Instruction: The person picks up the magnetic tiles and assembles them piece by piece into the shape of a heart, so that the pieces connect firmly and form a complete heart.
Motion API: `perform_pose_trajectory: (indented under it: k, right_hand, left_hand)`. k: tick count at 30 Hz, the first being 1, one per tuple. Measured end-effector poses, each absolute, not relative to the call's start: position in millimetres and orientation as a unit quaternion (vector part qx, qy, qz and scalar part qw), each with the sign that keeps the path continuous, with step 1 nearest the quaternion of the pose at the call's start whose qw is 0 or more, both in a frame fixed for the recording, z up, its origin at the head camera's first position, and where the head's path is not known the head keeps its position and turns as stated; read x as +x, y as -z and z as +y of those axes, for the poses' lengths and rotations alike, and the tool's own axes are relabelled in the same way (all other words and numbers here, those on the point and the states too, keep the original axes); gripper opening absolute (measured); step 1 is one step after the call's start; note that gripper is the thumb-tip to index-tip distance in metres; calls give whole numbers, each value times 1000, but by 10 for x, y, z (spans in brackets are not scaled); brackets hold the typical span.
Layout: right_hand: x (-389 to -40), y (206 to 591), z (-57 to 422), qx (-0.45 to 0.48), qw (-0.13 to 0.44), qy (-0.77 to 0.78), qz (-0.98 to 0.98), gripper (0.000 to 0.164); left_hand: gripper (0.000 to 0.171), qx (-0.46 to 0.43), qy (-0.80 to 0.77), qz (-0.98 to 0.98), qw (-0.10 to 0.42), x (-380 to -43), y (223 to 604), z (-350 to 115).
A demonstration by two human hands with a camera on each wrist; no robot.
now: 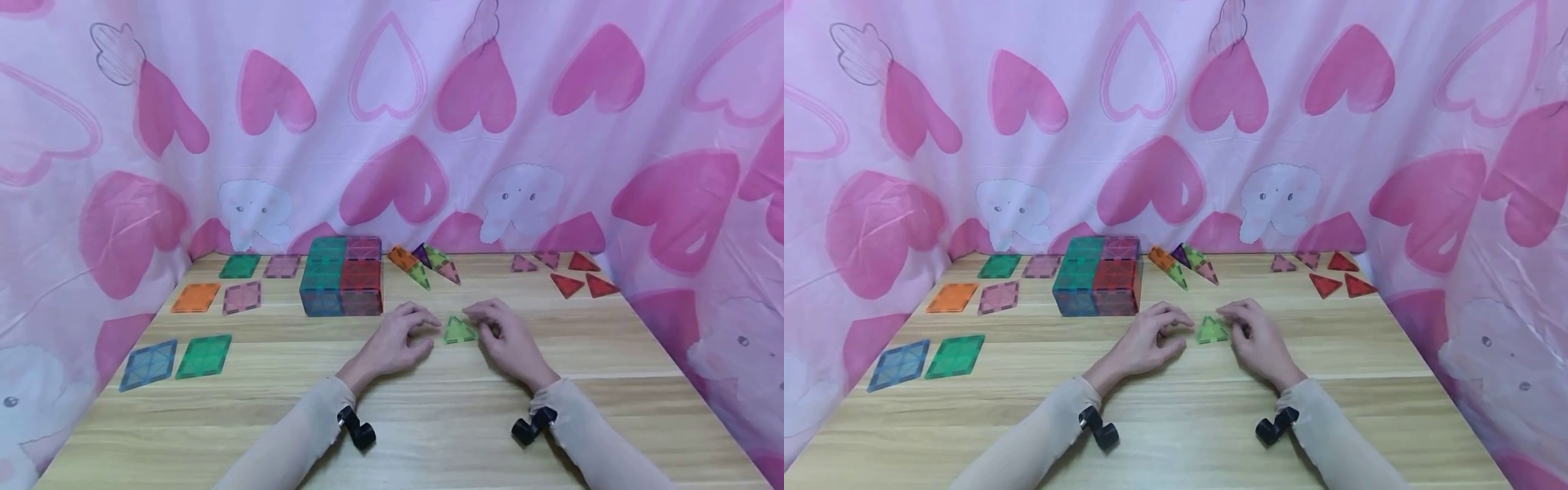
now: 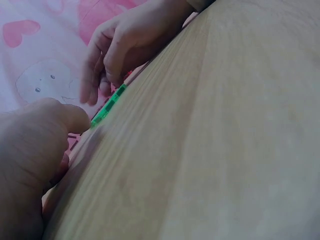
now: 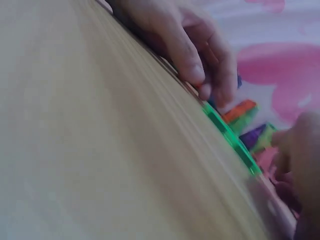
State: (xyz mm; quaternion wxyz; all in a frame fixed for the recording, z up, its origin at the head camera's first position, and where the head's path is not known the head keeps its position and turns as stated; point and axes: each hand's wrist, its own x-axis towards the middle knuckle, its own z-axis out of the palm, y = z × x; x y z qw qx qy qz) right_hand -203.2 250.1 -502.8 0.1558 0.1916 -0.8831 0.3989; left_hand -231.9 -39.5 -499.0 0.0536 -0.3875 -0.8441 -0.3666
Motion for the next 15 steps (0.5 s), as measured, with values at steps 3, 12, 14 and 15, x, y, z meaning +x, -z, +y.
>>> perform_pose_trajectory:
  k: [3, 12, 14, 15]
  right_hand:
    - [-2126, 5025, 2676, 134, 197, -419, -876, 41]
    - [-2339, 5024, 3567, -41, 304, -385, -870, 45]
    - [-2332, 5024, 3735, -65, 292, -367, -881, 53]
    - [-2329, 5027, 3801, -71, 280, -355, -889, 58]
  left_hand:
    - [39, -407, 345, -845, 51, -2324, 4979, -390]
    - [44, -456, 286, -842, 42, -2309, 4983, -407]
    - [46, -465, 269, -843, 38, -2308, 4986, -411]
    - [46, -468, 260, -844, 36, -2309, 4987, -414]
